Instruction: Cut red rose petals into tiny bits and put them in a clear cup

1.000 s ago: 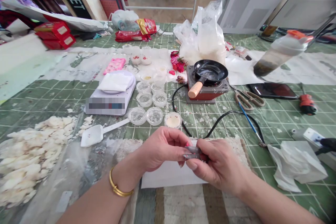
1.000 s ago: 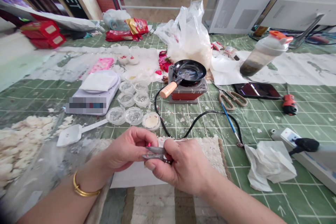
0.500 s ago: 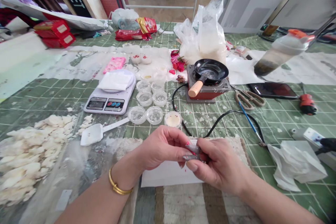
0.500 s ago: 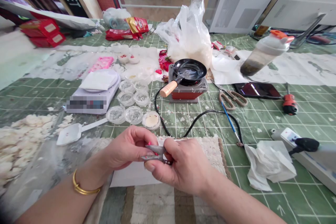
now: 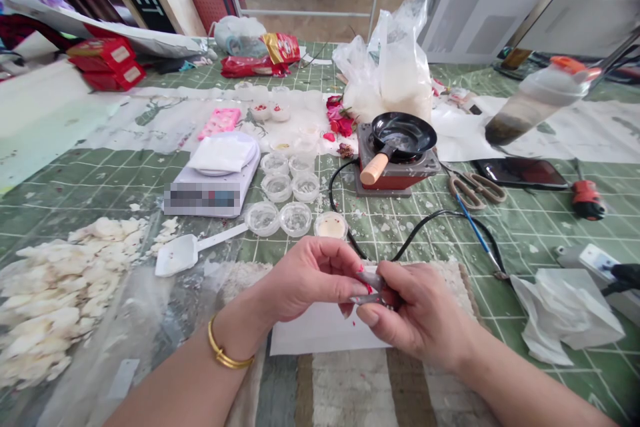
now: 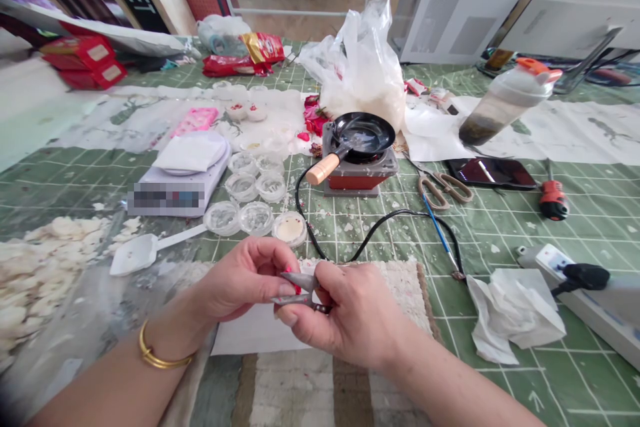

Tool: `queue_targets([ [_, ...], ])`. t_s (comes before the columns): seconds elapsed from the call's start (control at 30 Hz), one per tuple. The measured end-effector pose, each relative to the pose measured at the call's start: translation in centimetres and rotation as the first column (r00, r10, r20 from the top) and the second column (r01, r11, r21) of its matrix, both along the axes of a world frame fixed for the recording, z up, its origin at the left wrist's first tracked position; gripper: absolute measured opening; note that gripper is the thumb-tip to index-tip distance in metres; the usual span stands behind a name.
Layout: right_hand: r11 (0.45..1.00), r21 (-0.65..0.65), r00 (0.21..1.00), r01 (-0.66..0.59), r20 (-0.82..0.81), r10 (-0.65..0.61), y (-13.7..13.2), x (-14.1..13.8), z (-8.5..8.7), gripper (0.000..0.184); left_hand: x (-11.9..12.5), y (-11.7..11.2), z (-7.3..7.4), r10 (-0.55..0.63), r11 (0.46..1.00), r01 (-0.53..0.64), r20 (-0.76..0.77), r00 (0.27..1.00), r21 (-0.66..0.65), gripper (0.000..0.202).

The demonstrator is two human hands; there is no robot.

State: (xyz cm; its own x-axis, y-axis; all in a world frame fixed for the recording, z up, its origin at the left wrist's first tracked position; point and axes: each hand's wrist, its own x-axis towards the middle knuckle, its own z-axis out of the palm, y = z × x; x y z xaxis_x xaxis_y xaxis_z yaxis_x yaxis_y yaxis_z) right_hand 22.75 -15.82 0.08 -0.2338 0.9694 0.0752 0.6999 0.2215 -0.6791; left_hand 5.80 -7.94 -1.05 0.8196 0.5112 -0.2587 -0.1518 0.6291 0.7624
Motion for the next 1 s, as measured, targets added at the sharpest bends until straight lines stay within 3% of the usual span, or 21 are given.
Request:
queue_targets([
  [0.23,0.997,-0.039,0.998,-0.060,-0.026,0.059,-0.05,-0.02,0.00,0.048,-0.17,-0.02,-0.42,-0.030,0.999,0.029,0.023,0.999,0.042,0.015],
  [0.7,1.000,0.025,1.000,-0.015,-0.009,0.016,-0.15,-0.04,-0.32,0.043,-0.16,-0.05,-0.38,-0.025,0.999,0.024,0.034,0.999,0.033,0.013],
  [1.0,0.997,0.025,0.997,-0.069,-0.037,0.070,-0.09,0.00,-0.14,0.043,-0.27,-0.02,-0.39,-0.035,0.996,0.031,0.049,0.998,0.089,0.014],
])
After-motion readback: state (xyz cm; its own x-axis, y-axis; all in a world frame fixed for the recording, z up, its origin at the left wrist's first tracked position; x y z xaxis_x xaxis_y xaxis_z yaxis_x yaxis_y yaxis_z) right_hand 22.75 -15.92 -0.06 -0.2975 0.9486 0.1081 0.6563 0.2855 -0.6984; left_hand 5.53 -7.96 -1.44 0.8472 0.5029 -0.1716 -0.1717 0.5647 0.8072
